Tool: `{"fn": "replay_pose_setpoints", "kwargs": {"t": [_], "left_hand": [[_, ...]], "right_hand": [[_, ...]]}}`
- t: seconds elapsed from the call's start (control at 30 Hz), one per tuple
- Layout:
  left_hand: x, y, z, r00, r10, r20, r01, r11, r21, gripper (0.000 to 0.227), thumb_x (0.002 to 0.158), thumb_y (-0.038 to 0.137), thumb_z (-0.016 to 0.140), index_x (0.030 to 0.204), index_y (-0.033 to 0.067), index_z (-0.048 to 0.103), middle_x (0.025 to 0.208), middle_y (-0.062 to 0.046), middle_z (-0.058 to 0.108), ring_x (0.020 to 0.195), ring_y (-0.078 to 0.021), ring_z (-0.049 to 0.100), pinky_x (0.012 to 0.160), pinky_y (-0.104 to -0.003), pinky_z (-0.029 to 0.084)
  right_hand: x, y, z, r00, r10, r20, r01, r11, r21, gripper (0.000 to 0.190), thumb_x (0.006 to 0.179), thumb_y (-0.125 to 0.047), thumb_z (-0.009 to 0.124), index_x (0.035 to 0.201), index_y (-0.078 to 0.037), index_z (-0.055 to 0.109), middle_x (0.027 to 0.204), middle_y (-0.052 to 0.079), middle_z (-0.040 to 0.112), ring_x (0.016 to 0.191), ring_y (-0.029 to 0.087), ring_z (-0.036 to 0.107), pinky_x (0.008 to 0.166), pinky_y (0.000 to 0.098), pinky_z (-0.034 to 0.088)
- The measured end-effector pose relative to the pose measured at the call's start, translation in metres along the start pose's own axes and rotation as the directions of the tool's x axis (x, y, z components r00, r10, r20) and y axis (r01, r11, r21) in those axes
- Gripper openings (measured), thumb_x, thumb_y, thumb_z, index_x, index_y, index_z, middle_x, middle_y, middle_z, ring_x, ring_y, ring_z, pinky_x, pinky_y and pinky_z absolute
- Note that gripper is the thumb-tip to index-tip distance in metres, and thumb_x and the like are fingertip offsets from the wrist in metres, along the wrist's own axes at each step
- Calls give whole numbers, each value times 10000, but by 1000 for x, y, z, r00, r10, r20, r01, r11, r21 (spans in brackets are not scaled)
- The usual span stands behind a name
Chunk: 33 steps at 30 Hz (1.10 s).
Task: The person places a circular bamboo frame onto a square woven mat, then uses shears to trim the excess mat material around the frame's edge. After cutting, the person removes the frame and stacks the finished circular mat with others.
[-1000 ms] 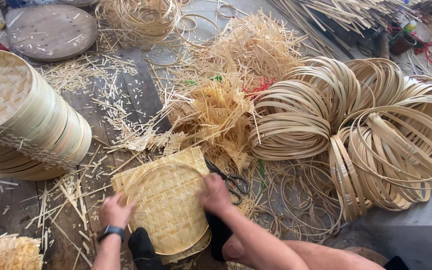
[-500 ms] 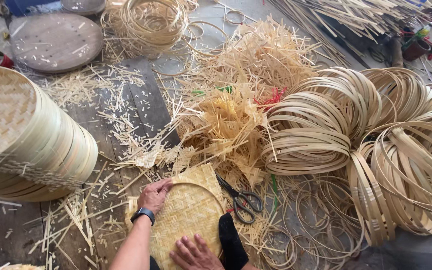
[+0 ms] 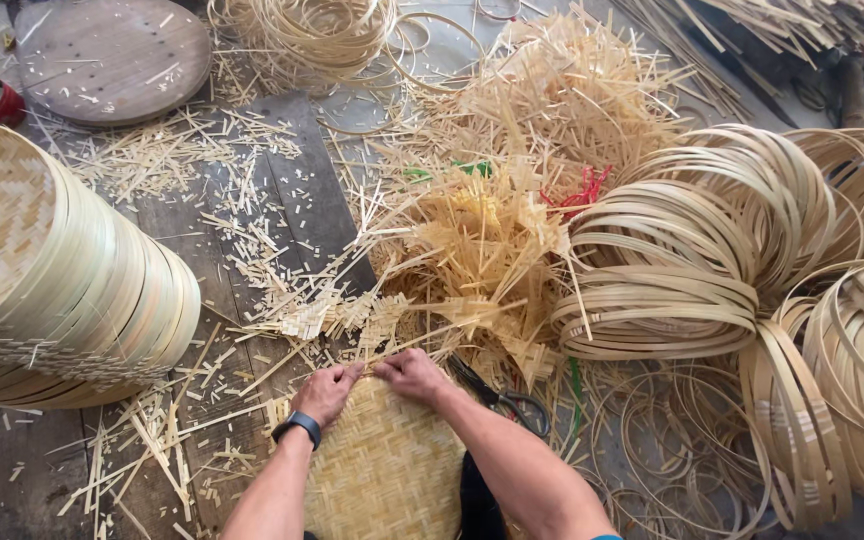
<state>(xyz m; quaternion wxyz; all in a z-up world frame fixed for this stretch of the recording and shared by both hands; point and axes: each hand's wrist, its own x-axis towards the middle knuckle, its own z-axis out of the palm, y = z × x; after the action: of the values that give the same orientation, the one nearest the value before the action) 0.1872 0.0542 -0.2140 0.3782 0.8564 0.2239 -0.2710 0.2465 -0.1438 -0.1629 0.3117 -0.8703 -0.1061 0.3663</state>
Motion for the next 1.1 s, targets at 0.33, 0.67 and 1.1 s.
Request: {"fn": "replay_pose_setpoints", "kwargs": {"t": [0.33,0.67,1.1], "left_hand": [[41,-30,20,998,54,23,-46,958,-284,632,836,702,674,987,111,838,865,-30,739,846,-161,681,855,-384,512],[31,-22,16,999,-33,33,42,945,-323,531,822,655,702,941,151,819,753,-31,684,728,-181,597,821,-415,536],[3,-116,24,958,-73,-278,-22,946,-324,807,941,746,508,499,71,508,476,-43,476,463,-208,464,475,-373,370]], "right_hand": [[-42,47,28,908,160,-387,-199,978,-62,721,1076,-566,246,1143,-5,694,1051,212,653,978,343,637,897,547,512],[-20,49,25,907,379,-185,-358,924,135,720,1033,-581,340,1224,28,673,1250,282,673,1148,379,666,1016,470,502],[-36,36,15,918,330,-219,-308,943,128,709,1019,-557,343,1152,37,705,1203,300,676,1138,414,657,1011,492,480]]}}
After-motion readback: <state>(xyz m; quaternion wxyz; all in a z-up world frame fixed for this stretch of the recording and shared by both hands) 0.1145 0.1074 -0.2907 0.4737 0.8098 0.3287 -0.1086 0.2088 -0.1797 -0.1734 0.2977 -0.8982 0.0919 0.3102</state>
